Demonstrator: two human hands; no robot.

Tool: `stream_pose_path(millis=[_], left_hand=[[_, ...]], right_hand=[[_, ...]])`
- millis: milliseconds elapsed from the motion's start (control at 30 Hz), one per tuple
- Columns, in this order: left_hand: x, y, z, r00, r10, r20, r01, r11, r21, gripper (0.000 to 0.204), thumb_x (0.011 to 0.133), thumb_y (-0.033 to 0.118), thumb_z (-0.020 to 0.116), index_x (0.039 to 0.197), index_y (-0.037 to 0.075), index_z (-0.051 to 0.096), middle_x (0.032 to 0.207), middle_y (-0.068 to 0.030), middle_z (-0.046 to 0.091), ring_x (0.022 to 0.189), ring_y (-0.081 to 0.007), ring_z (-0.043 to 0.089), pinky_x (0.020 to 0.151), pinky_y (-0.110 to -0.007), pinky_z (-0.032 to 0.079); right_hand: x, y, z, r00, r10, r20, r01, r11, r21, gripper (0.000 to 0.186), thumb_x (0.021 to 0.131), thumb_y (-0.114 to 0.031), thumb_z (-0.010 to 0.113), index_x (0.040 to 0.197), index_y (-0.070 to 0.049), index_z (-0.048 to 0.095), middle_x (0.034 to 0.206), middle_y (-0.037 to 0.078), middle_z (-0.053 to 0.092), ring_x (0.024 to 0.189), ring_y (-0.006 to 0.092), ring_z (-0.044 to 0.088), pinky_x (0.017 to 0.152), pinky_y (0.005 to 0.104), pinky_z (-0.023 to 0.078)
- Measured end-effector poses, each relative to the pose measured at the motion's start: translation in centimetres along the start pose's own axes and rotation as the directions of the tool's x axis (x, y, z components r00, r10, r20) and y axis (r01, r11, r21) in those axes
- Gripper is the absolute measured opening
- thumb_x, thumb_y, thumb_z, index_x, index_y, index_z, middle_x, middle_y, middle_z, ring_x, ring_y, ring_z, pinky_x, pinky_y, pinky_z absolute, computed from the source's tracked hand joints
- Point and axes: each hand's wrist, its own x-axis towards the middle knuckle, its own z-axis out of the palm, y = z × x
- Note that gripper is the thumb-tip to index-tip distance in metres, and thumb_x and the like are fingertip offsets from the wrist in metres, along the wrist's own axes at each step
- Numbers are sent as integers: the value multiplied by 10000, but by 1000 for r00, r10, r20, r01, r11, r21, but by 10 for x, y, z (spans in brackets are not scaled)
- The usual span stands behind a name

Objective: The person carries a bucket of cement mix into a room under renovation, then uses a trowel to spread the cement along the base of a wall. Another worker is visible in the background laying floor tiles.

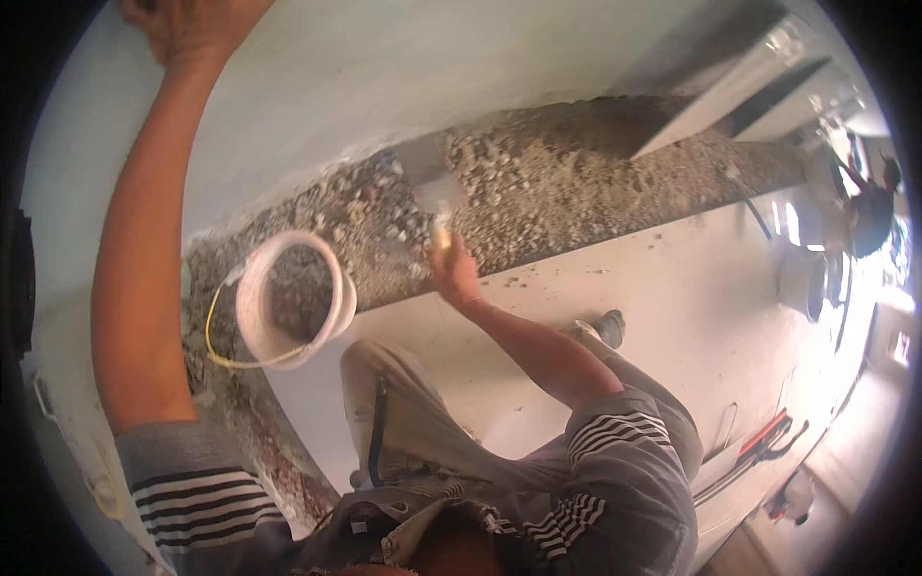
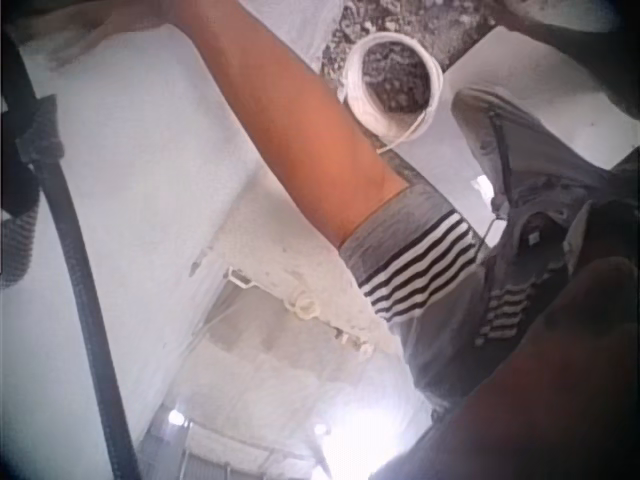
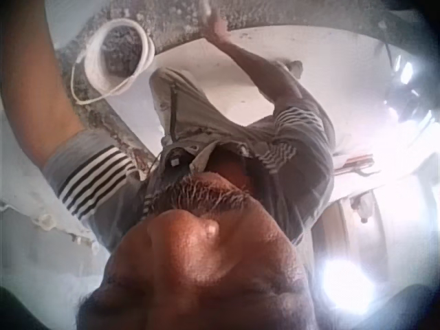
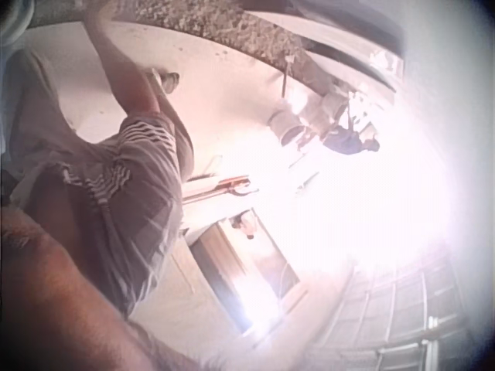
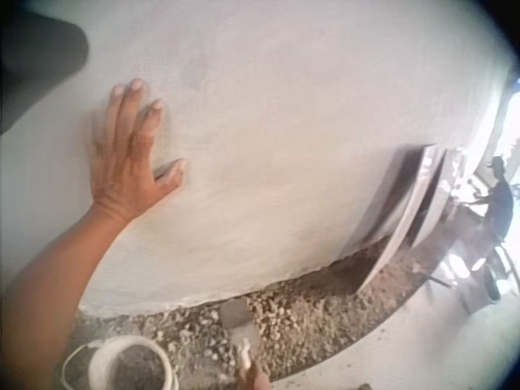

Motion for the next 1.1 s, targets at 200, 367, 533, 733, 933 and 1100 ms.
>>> stream_pose_path(millis=[200,367,533,733,933,1100], left_hand=[[-9,-10,7,995,94,23,-97,976,197,747,778,599,588,1377,197,391,1398,-92,393,1297,-296,355,986,-559,279],[-7,-8,4,995,99,20,-101,991,84,778,792,757,496,1379,274,328,1360,-19,367,1283,-250,305,919,-587,231],[-6,-2,9,996,63,-59,-53,985,167,662,811,739,455,1294,287,459,1307,-7,462,1232,-227,382,912,-541,243],[-20,5,13,996,72,-47,-61,977,206,626,831,724,428,1252,268,509,1320,-33,471,1241,-265,378,936,-536,223],[-19,6,11,998,64,-22,-58,973,225,636,834,711,433,1276,258,493,1336,-52,457,1247,-272,365,948,-536,209],[-19,4,11,997,64,-37,-55,978,200,649,827,717,440,1281,255,483,1326,-52,451,1245,-271,357,936,-538,213]], right_hand=[[93,60,-85,840,363,-404,-227,910,346,454,923,-332,534,1167,36,430,956,277,619,811,362,647,698,494,496],[67,76,-28,922,280,-266,-237,954,184,438,912,-326,566,1130,5,379,920,322,618,851,477,626,755,536,494],[34,75,-11,968,204,-144,-201,979,36,382,915,-326,552,1089,-8,431,891,310,637,834,470,640,740,519,504],[146,64,-63,887,253,-386,-181,960,213,401,926,-305,528,1111,41,443,998,301,629,910,452,637,759,493,514],[72,67,-26,977,215,7,-215,976,44,416,912,-303,526,1190,-16,412,1038,321,618,990,468,614,836,528,484],[88,78,-75,970,144,-197,-158,986,-59,428,938,-334,497,1125,41,410,877,312,638,835,469,644,735,520,513]])
